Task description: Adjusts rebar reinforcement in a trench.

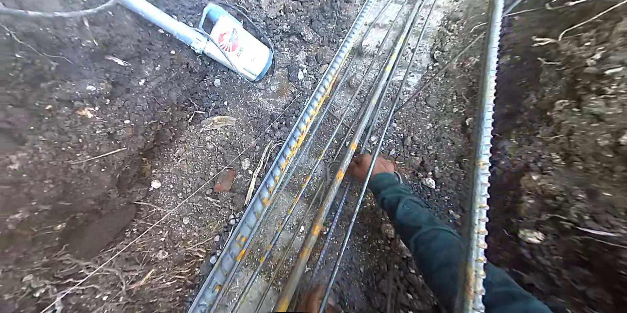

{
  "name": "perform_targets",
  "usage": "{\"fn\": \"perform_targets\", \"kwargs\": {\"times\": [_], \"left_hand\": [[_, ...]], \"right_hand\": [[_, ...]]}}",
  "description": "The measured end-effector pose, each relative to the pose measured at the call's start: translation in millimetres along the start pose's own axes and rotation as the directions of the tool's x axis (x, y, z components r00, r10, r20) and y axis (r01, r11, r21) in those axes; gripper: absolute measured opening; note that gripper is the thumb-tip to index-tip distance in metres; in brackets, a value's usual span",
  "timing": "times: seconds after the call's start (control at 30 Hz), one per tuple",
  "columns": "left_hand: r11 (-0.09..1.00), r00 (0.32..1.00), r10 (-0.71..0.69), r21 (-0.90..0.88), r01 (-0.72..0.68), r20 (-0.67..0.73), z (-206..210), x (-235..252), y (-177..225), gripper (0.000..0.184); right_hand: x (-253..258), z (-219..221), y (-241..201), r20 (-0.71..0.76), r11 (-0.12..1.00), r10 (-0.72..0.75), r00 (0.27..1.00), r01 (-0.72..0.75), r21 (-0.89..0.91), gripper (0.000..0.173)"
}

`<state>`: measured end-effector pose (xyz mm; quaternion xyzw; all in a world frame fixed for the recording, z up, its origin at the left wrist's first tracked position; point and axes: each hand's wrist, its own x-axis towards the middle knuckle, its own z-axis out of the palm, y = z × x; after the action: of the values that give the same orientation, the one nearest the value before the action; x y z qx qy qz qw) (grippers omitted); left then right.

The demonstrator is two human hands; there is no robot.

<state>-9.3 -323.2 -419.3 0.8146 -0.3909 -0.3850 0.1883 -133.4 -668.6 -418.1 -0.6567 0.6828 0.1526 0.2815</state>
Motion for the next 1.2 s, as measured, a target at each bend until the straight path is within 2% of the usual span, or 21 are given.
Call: {"fn": "perform_targets", "kwargs": {"times": [0.07, 0.13, 0.17, 0.27, 0.37, 0.43, 0.5, 0.57, 0.67, 0.73, 0.8, 0.93, 1.0, 1.1, 1.2], "left_hand": [[0.994, 0.980, 0.084, -0.054, -0.095, -0.180, -11, 13, 5, 0.030], [0.997, 0.955, 0.046, -0.043, -0.061, -0.295, -12, 29, 3, 0.028], [1.000, 0.956, -0.003, -0.030, -0.006, -0.292, -11, 35, 0, 0.029], [0.993, 0.982, -0.119, -0.011, 0.119, -0.149, -4, 39, -13, 0.033], [0.990, 0.990, -0.142, 0.024, 0.142, 0.011, 0, 41, -5, 0.039], [0.998, 0.998, -0.063, -0.020, 0.062, -0.017, 8, 47, -14, 0.041], [0.991, 0.994, 0.025, -0.124, -0.038, -0.109, 14, 54, -32, 0.046], [0.988, 0.993, 0.016, -0.149, -0.034, -0.118, 12, 55, -40, 0.047], [0.985, 0.991, -0.006, -0.171, -0.017, -0.134, 13, 55, -43, 0.037], [0.982, 0.986, -0.036, -0.188, 0.005, -0.162, 11, 55, -42, 0.031], [0.988, 0.986, -0.077, -0.142, 0.055, -0.151, 5, 56, -39, 0.031], [0.997, 0.988, -0.039, 0.064, 0.049, -0.151, 11, 59, -39, 0.030], [0.981, 0.988, -0.109, 0.148, 0.125, -0.111, 11, 57, -29, 0.034], [0.938, 0.967, -0.254, 0.248, 0.241, 0.021, 4, 55, -8, 0.044], [0.931, 0.953, -0.290, 0.256, 0.259, 0.087, -2, 52, 1, 0.048]], "right_hand": [[-11, -12, -25, 0.027, 0.999, -0.040, 0.999, 0.040, 0.018, 0.043], [-11, -16, -44, 0.021, 0.997, -0.081, 0.997, 0.081, 0.018, 0.046], [-6, -14, -46, 0.021, 0.994, -0.108, 0.994, 0.108, 0.006, 0.045], [5, -4, -31, 0.014, 0.985, -0.164, 0.986, 0.163, 0.058, 0.043], [-15, -5, -15, 0.030, 0.995, -0.071, 0.997, 0.069, 0.072, 0.044], [-14, 6, 2, 0.002, 0.999, -0.023, 1.000, 0.023, 0.026, 0.041], [-12, 14, 17, 0.007, 1.000, -0.019, 1.000, 0.019, -0.013, 0.040], [-14, 17, 18, -0.019, 1.000, -0.006, 1.000, 0.005, -0.031, 0.040], [-20, 7, 1, -0.001, 0.996, 0.088, 0.996, -0.088, -0.019, 0.040], [-23, 7, -2, -0.017, 0.995, 0.099, 0.995, -0.099, -0.012, 0.041], [-22, 10, 3, -0.034, 0.996, 0.092, 0.995, -0.093, -0.011, 0.042], [-17, 11, -4, -0.028, 0.998, 0.055, 0.998, -0.054, 0.034, 0.047], [-16, 3, -16, -0.009, 0.998, 0.058, 0.998, -0.058, 0.016, 0.049], [-21, -9, -25, 0.037, 0.996, 0.092, 0.995, -0.092, -0.016, 0.046], [-17, 2, -12, 0.011, 0.993, 0.111, 0.994, -0.111, -0.034, 0.044]]}}
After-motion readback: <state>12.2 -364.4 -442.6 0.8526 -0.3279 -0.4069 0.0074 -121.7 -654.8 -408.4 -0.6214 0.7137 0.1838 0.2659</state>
